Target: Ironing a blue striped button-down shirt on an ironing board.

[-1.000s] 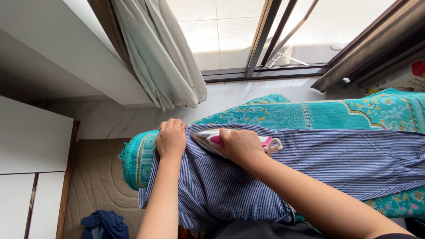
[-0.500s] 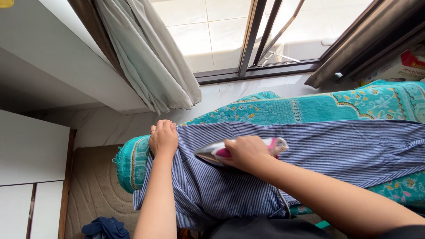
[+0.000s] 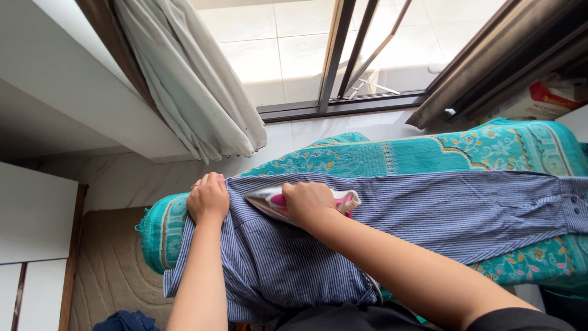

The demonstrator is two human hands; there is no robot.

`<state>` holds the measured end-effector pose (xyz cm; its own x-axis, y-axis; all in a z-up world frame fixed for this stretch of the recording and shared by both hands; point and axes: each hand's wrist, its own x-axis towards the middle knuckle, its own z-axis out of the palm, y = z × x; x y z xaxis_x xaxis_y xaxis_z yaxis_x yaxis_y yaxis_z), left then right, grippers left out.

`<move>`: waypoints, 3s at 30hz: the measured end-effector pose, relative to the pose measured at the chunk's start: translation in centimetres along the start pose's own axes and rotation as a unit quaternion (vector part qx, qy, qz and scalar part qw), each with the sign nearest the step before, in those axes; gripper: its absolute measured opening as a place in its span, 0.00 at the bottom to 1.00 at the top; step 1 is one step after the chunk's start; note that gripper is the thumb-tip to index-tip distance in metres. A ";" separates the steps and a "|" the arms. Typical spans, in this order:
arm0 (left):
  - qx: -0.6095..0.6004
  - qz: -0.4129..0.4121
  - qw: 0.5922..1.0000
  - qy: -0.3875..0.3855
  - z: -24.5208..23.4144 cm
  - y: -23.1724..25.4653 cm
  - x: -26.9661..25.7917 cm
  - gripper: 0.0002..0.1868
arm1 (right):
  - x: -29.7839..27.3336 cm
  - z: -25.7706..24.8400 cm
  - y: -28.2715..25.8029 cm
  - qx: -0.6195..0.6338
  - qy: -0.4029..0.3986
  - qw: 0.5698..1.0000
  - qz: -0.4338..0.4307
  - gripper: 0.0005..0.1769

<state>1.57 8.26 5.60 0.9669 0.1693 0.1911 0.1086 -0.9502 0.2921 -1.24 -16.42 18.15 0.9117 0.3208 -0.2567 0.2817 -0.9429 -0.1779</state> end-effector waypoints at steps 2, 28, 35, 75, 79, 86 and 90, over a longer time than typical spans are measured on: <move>0.001 0.004 1.000 0.000 0.2 -0.1 0.1 0.17 | -4.8 0.2 3.4 -0.019 -0.022 1.000 -0.001 0.27; -0.059 0.110 0.984 0.126 -1.6 1.4 -1.9 0.10 | -11.4 -1.5 13.4 -0.017 0.065 0.994 0.090 0.28; -0.010 0.094 0.993 0.068 -0.2 0.2 -1.5 0.16 | -7.0 -0.5 8.5 0.020 0.034 0.998 0.042 0.27; -0.056 -0.032 0.966 -0.249 -6.2 6.8 -14.2 0.83 | -2.4 2.4 1.1 0.037 0.076 0.996 -0.032 0.16; -0.080 -0.014 0.972 -0.221 -5.6 6.7 -14.5 0.83 | -7.7 1.4 3.0 0.007 0.009 1.000 -0.014 0.22; -0.097 0.020 0.979 -0.179 -4.5 6.0 -14.8 0.83 | -3.7 3.6 1.2 0.009 0.057 0.998 -0.002 0.16; -0.119 0.012 0.979 -0.167 -4.3 5.8 -14.9 0.84 | -0.2 2.6 -0.2 0.024 0.069 0.997 -0.025 0.21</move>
<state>-13.21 1.33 8.52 0.9943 0.0156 -0.1057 0.0675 -0.8583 0.5087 -2.26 -16.08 15.76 0.9303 0.3483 -0.1149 0.3156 -0.9198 -0.2330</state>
